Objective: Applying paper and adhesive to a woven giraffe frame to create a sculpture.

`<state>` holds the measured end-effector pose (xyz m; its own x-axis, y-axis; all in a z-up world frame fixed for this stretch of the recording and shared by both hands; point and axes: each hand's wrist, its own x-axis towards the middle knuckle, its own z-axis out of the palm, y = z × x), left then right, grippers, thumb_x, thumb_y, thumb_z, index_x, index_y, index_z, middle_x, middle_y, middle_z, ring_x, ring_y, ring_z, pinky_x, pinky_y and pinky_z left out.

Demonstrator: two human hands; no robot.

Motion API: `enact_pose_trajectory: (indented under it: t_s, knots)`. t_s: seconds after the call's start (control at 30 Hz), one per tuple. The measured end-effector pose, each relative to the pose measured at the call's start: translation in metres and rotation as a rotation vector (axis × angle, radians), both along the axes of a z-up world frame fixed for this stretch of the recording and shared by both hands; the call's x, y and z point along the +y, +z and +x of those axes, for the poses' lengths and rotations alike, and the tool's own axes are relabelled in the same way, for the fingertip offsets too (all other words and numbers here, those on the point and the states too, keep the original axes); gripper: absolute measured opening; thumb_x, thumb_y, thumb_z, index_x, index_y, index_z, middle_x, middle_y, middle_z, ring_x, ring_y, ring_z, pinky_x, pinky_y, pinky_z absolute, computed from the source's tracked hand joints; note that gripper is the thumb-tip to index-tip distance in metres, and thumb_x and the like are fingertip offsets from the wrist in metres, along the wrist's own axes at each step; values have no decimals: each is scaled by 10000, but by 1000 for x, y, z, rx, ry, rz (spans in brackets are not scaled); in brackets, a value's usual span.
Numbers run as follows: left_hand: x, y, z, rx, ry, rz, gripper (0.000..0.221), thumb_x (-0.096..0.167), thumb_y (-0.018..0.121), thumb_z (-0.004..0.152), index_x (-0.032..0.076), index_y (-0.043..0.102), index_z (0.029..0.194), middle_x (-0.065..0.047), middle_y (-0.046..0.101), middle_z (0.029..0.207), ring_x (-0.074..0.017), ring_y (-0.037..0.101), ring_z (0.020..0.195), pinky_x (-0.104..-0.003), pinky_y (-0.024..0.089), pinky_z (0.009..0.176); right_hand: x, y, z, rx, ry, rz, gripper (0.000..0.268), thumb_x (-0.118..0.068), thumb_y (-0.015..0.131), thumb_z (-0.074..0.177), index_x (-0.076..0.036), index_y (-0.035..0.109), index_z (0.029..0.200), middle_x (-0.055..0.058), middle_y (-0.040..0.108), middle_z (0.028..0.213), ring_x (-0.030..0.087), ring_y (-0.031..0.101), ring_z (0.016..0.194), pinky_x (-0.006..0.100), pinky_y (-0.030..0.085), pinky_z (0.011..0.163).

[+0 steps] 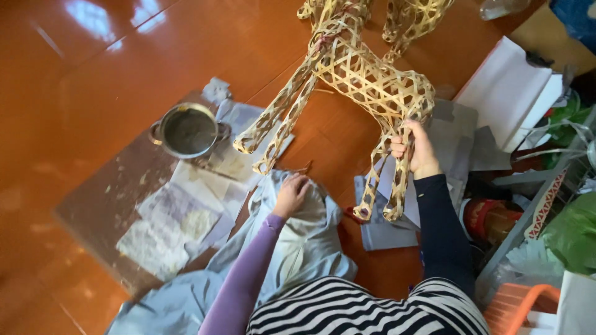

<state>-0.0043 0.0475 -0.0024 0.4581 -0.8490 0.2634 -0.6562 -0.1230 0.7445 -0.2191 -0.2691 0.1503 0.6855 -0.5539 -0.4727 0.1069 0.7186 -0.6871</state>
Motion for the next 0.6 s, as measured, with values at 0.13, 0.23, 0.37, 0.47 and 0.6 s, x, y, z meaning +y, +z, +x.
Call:
enact_pose_trajectory:
  t_s: [0.13,0.23,0.37,0.47,0.6]
  knots:
    - [48,54,5,396,34,188,300,274,655,968,76,721,1183,-126,759,1066,-319,696,954,-395,549,857,35,22,8,11,-16,-121,293,-406,651,1001,-169,482,1033,11,564,777,84,489,576,244,409,498]
    - [116,45,26,515,89,153,315,303,651,997,76,719,1204,-81,793,1065,-158,753,981,-303,561,854,61,32,14,34,-208,-16,293,-377,660,1010,-121,519,1027,40,591,781,118,554,610,266,478,548]
    - [219,51,71,529,323,163,276,264,612,1014,83,717,1194,-87,801,1048,-139,746,985,-296,557,849,105,49,20,-220,-324,54,221,-264,660,1091,-74,547,1077,43,597,883,121,571,721,258,506,647]
    - [290,40,107,534,607,171,250,226,595,1052,51,733,1165,-109,788,1004,-141,737,951,-299,559,826,143,81,33,-260,-433,40,190,-223,641,1102,-46,579,1070,67,596,899,131,577,762,258,497,661]
    - [359,27,137,554,691,-95,236,167,581,1067,3,711,1177,-74,765,1008,-135,700,946,-278,542,862,199,119,64,-190,-467,-287,138,-210,648,1061,-81,602,1047,26,592,893,124,575,750,268,471,609]
